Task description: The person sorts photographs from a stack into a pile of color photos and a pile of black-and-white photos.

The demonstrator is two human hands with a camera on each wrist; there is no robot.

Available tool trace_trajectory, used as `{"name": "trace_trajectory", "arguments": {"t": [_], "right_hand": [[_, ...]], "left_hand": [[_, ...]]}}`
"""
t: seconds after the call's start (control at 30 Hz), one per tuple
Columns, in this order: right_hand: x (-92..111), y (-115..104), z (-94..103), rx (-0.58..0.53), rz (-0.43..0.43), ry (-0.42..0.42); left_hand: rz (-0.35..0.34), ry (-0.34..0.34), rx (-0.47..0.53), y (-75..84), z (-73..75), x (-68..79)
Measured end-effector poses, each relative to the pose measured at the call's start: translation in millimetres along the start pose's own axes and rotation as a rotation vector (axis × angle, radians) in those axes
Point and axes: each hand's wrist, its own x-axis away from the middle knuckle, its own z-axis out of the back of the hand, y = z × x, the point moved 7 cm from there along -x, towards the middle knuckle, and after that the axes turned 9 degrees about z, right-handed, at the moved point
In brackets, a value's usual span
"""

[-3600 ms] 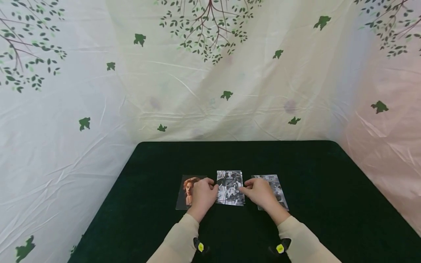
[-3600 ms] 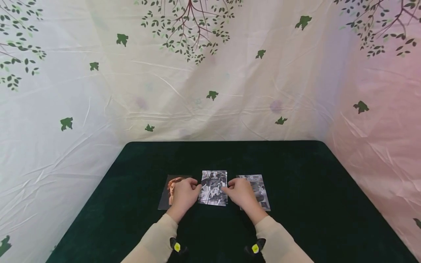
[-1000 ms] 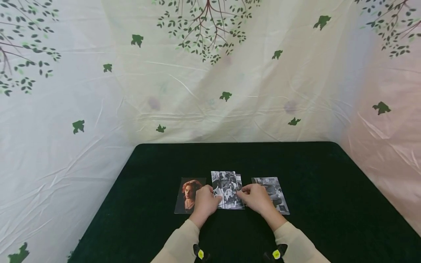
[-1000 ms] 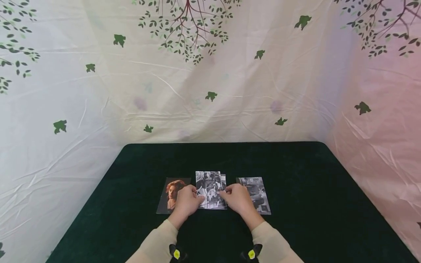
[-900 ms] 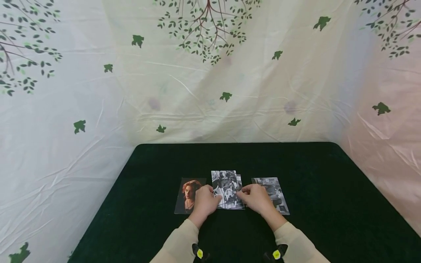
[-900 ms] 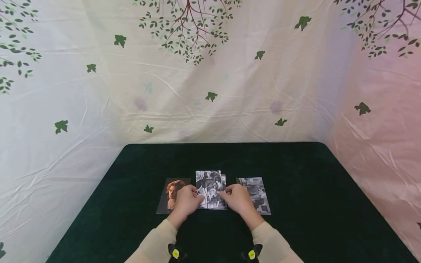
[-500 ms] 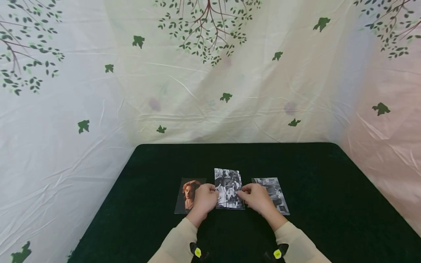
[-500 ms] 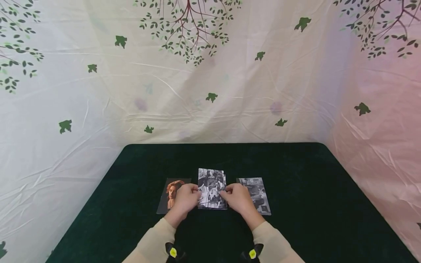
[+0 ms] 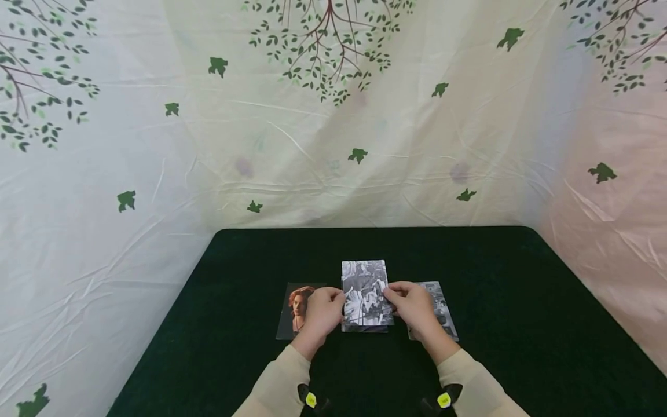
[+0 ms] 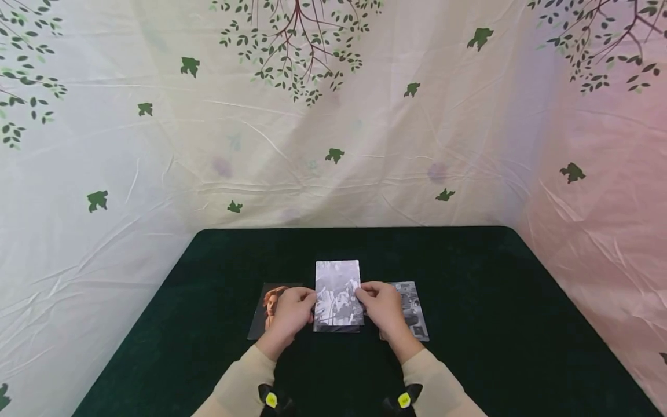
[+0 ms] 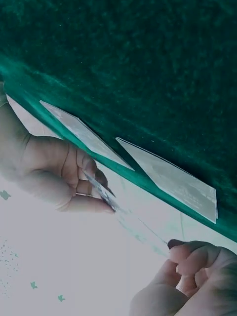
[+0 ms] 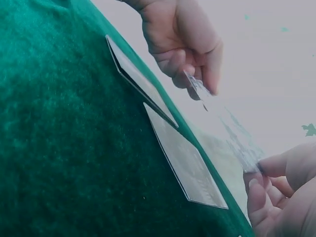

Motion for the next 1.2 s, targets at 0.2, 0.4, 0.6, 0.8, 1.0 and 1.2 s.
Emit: {"name": "trace_trajectory", "arguments": {"t": [0.2,0.4,0.6,0.8,1.0,1.2], "right_hand": [[1.3,-0.8,1.2,-0.063,-0.011,0.000],[1.7,0.1,4.6,-0.108,-0.028,0.040],[0.3,-1.8,8.1,-0.121,-0.029,0.048],[1.4,-8.5,17.6,-0.124,0.006,0.048],[6.6,-15.5,36.2,-0.090,0.029,0.070],[12.4,-13.8,53.8,-0.074,0.016,0.080]], "left_hand": [[-0.008,0.086,0.039,1.0,5.0,0.2],[-0.016,0.108,0.102,2.2,5.8,0.6],[0.000,0.100,0.163,5.0,6.9,1.6],[-0.021,0.111,0.175,15.9,5.8,4.7],[-0.078,0.129,0.238,31.5,-2.1,9.6],[-0.107,0.163,0.317,40.4,-14.5,14.4]]}}
